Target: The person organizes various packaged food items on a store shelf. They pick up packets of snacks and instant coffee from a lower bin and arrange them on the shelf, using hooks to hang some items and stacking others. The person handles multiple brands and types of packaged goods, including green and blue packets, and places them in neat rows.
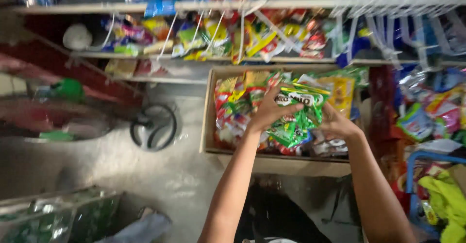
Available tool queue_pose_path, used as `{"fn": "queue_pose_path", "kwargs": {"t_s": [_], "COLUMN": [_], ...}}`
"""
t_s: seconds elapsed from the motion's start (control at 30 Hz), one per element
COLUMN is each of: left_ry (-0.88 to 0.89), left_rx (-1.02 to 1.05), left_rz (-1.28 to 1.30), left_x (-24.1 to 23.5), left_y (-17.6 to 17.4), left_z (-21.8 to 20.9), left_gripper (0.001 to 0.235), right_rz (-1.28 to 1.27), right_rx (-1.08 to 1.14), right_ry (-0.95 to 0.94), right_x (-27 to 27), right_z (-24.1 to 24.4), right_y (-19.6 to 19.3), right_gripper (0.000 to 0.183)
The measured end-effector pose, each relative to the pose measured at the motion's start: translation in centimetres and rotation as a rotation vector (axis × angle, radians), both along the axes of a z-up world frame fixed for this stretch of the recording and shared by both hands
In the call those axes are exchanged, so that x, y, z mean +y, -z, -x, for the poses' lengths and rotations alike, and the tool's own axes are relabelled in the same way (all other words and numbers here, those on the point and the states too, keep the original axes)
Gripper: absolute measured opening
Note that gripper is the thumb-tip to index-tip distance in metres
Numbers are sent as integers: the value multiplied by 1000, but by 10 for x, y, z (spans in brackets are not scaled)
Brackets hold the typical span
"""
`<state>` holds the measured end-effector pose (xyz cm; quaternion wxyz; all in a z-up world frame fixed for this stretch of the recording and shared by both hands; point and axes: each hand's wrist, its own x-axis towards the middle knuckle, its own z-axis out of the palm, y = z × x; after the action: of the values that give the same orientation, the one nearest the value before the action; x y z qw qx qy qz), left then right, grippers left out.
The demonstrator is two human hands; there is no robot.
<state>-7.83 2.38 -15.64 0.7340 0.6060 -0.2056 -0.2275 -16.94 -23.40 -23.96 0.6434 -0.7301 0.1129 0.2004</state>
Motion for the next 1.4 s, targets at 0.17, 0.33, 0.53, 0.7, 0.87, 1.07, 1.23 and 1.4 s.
{"fn": "queue_pose_path", "kwargs": {"t_s": [0.17, 0.33, 0.53, 0.7, 0.87, 1.07, 1.23, 1.4], "left_ry": [-220, -466, -433, 147, 182, 191, -20, -136], "left_rx": [240, 294, -85, -251, -208, -118, -288, 358], "left_rz": [71, -21, -901, -1250, -1256, -1318, -1053, 53], "left_x": [53, 98, 93, 85, 85, 79, 25, -37], "left_y": [56, 98, 138, 215, 201, 144, 188, 57], "left_z": [-2, -46, -79, -72, -87, -106, -140, -134], "left_gripper": [61, 81, 121, 113, 120, 105, 99, 79], "right_rz": [18, -255, 821, 1118, 1177, 264, -672, -924], "right_rx": [-353, -44, -591, -474, -431, -414, -242, -499], "right_ry": [-33, 376, 332, -135, -179, 170, 696, 762], "right_x": [72, 130, 182, 207, 198, 132, 115, 74], "right_z": [-42, -105, -122, -112, -129, -137, -136, -181], "right_y": [54, 70, 98, 143, 169, 144, -26, -21], "right_gripper": [60, 77, 77, 70, 72, 64, 56, 45]}}
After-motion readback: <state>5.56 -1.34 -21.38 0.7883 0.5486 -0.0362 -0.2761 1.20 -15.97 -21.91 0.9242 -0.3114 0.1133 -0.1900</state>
